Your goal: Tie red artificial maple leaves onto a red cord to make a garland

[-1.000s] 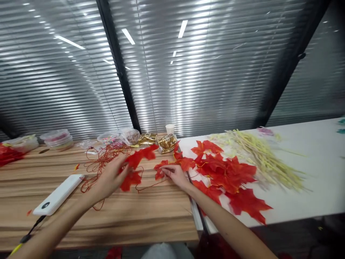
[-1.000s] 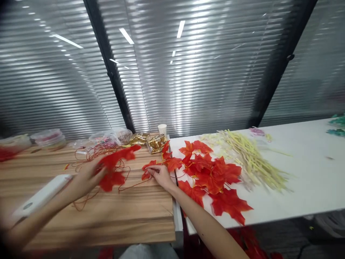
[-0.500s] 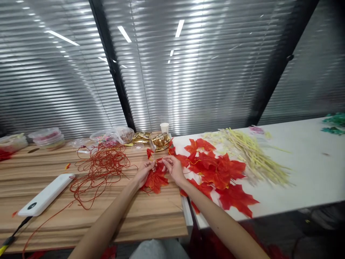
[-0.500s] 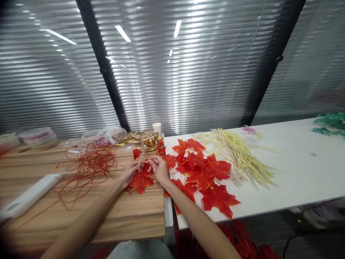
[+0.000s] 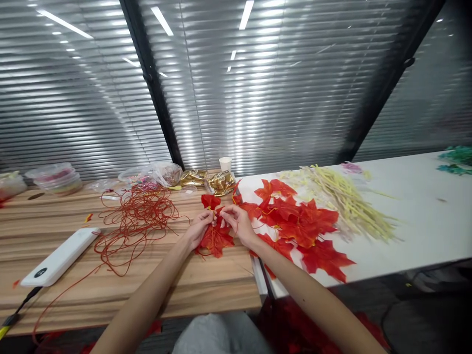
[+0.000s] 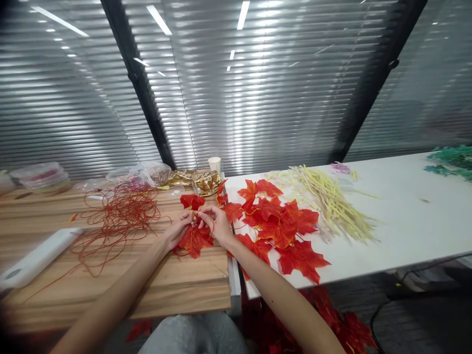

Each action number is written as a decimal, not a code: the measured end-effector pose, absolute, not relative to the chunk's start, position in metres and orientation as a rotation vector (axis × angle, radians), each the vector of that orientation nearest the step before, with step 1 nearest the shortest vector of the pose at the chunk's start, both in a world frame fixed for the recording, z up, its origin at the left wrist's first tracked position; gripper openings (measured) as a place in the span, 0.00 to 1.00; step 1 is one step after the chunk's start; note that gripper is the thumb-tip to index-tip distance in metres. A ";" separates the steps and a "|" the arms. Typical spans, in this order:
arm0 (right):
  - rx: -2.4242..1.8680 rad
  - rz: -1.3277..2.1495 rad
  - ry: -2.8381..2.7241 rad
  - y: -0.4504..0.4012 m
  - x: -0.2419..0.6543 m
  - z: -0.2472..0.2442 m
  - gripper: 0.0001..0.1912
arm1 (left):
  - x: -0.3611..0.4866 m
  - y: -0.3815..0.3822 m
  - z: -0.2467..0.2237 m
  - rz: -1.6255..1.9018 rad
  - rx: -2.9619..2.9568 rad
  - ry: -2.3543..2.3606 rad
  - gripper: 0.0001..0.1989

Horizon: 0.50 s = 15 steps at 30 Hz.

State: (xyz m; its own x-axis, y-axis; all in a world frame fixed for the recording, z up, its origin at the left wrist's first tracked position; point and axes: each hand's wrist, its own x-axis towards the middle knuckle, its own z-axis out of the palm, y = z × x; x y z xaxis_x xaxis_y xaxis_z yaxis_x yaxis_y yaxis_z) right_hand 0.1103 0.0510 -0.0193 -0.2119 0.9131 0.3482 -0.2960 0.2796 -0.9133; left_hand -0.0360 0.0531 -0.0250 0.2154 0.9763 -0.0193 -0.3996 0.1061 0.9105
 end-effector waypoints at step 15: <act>-0.622 1.276 -1.359 0.052 0.111 -0.019 0.10 | -0.029 0.049 -0.021 1.189 0.916 0.747 0.13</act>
State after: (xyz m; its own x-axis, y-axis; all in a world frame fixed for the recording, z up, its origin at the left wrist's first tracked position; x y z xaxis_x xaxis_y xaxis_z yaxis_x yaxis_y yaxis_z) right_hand 0.1111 0.0521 -0.0185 -0.2459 0.9023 0.3541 -0.2963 0.2778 -0.9138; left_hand -0.0291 0.0486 -0.0205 0.2250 0.9743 -0.0146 -0.4361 0.1141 0.8926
